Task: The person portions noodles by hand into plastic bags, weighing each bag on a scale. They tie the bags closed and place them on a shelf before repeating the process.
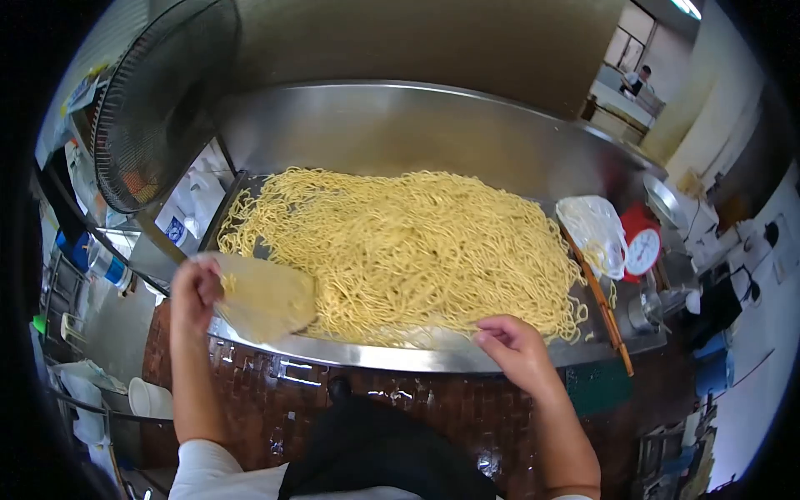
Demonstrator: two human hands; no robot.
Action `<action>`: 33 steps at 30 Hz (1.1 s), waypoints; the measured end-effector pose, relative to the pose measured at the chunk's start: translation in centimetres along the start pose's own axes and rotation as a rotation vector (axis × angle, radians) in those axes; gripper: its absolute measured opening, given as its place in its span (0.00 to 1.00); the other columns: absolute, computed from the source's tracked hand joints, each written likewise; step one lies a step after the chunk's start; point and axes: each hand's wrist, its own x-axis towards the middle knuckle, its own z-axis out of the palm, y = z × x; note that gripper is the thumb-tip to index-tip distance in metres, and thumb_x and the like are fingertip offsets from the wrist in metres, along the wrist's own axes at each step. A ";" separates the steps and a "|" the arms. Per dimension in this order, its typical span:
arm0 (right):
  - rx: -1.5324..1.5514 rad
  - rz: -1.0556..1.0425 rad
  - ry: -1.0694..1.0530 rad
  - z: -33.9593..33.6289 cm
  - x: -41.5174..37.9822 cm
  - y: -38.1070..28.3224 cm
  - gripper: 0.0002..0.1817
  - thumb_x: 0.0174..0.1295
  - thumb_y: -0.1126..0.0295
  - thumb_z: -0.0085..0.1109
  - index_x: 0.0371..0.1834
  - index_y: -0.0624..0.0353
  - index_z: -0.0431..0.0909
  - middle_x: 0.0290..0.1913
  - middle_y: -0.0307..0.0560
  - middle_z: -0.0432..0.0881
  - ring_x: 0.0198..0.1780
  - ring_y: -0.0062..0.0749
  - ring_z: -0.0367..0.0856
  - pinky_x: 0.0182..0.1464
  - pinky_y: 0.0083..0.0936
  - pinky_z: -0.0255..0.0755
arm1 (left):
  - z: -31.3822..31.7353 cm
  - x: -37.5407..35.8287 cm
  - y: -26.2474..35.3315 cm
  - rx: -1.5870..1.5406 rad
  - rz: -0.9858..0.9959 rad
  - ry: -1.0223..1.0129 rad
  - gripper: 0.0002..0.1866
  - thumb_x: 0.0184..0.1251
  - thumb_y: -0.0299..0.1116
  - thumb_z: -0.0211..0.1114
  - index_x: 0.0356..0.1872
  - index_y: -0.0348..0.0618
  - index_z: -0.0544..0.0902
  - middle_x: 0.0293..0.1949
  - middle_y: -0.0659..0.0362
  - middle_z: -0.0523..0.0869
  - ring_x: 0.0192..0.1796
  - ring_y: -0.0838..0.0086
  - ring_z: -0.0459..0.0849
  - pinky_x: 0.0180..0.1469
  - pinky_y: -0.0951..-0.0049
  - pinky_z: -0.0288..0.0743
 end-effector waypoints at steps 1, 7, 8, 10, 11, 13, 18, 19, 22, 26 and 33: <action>0.068 0.059 0.024 -1.9 -2.0 1.4 0.14 0.63 0.70 0.66 0.49 0.64 0.81 0.38 0.38 0.84 0.38 0.18 0.79 0.42 0.19 0.74 | 1.9 0.1 1.4 -0.046 -0.023 -0.040 0.14 0.68 0.40 0.53 0.34 0.39 0.80 0.14 0.69 0.66 0.13 0.84 0.60 0.16 0.81 0.54; 0.244 0.088 -0.091 -5.3 -3.7 2.1 0.14 0.63 0.71 0.65 0.50 0.64 0.80 0.37 0.35 0.82 0.35 0.13 0.75 0.40 0.14 0.71 | 14.5 0.1 9.5 0.007 0.042 -0.215 0.25 0.73 0.51 0.51 0.47 0.35 0.80 0.17 0.71 0.64 0.15 0.86 0.58 0.18 0.81 0.50; 0.241 0.072 -0.114 -5.8 -3.4 2.2 0.14 0.63 0.72 0.65 0.51 0.64 0.80 0.36 0.34 0.82 0.35 0.13 0.74 0.40 0.14 0.70 | 15.8 0.1 10.9 0.011 0.051 -0.224 0.25 0.73 0.51 0.51 0.47 0.35 0.80 0.17 0.71 0.64 0.15 0.86 0.58 0.18 0.81 0.50; 0.209 0.047 -0.121 -7.2 -2.5 3.8 0.14 0.64 0.71 0.64 0.51 0.64 0.80 0.37 0.35 0.83 0.35 0.13 0.75 0.40 0.14 0.71 | 18.7 0.6 13.4 -0.091 0.044 -0.441 0.30 0.75 0.53 0.47 0.54 0.30 0.76 0.18 0.70 0.67 0.16 0.86 0.61 0.18 0.83 0.55; 0.240 0.062 -0.133 -7.8 -2.3 4.5 0.14 0.64 0.71 0.64 0.51 0.64 0.80 0.38 0.35 0.83 0.36 0.13 0.76 0.41 0.15 0.72 | 20.5 0.5 14.5 -0.065 0.082 -0.448 0.33 0.75 0.54 0.46 0.58 0.27 0.72 0.20 0.68 0.70 0.17 0.85 0.65 0.20 0.83 0.60; 0.335 0.126 -0.120 -9.1 -1.8 5.5 0.15 0.63 0.72 0.65 0.52 0.64 0.80 0.38 0.36 0.83 0.40 0.15 0.79 0.44 0.15 0.73 | 23.7 0.3 15.8 -0.020 0.185 -0.497 0.38 0.75 0.56 0.45 0.63 0.21 0.65 0.24 0.64 0.75 0.19 0.82 0.72 0.24 0.82 0.68; 0.393 0.086 -0.026 -13.9 -0.9 6.5 0.22 0.61 0.73 0.67 0.59 0.63 0.75 0.42 0.38 0.83 0.44 0.17 0.79 0.47 0.18 0.73 | 34.5 0.7 16.2 -0.007 0.289 -0.696 0.46 0.73 0.57 0.47 0.72 0.20 0.45 0.30 0.60 0.75 0.21 0.80 0.72 0.27 0.78 0.72; 0.325 -0.032 0.030 -14.9 -0.2 5.1 0.23 0.61 0.73 0.67 0.60 0.62 0.75 0.44 0.38 0.82 0.45 0.18 0.79 0.48 0.19 0.72 | 37.2 0.7 16.2 -0.028 0.280 -0.803 0.47 0.73 0.55 0.49 0.72 0.20 0.42 0.32 0.59 0.75 0.22 0.79 0.72 0.29 0.77 0.73; 0.218 -0.189 0.097 -18.7 0.6 3.0 0.27 0.59 0.72 0.70 0.62 0.61 0.74 0.45 0.39 0.82 0.49 0.20 0.77 0.51 0.21 0.70 | 45.0 0.7 16.7 -0.067 0.212 -0.922 0.48 0.71 0.51 0.53 0.73 0.22 0.39 0.36 0.58 0.74 0.26 0.79 0.73 0.32 0.76 0.73; 0.271 -0.185 -0.055 -24.2 -0.6 6.6 0.24 0.60 0.69 0.69 0.60 0.60 0.76 0.45 0.39 0.82 0.46 0.19 0.77 0.49 0.21 0.71 | 53.7 5.4 18.3 -0.062 0.204 -1.016 0.37 0.69 0.46 0.56 0.70 0.29 0.59 0.38 0.60 0.77 0.34 0.78 0.75 0.36 0.75 0.72; 0.460 0.198 -0.111 -36.3 -6.8 20.3 0.17 0.67 0.72 0.61 0.58 0.64 0.76 0.46 0.41 0.84 0.50 0.22 0.81 0.51 0.21 0.75 | 78.3 5.1 18.0 -0.129 0.206 -0.742 0.34 0.64 0.60 0.58 0.44 0.29 0.73 0.20 0.67 0.75 0.16 0.83 0.66 0.20 0.82 0.59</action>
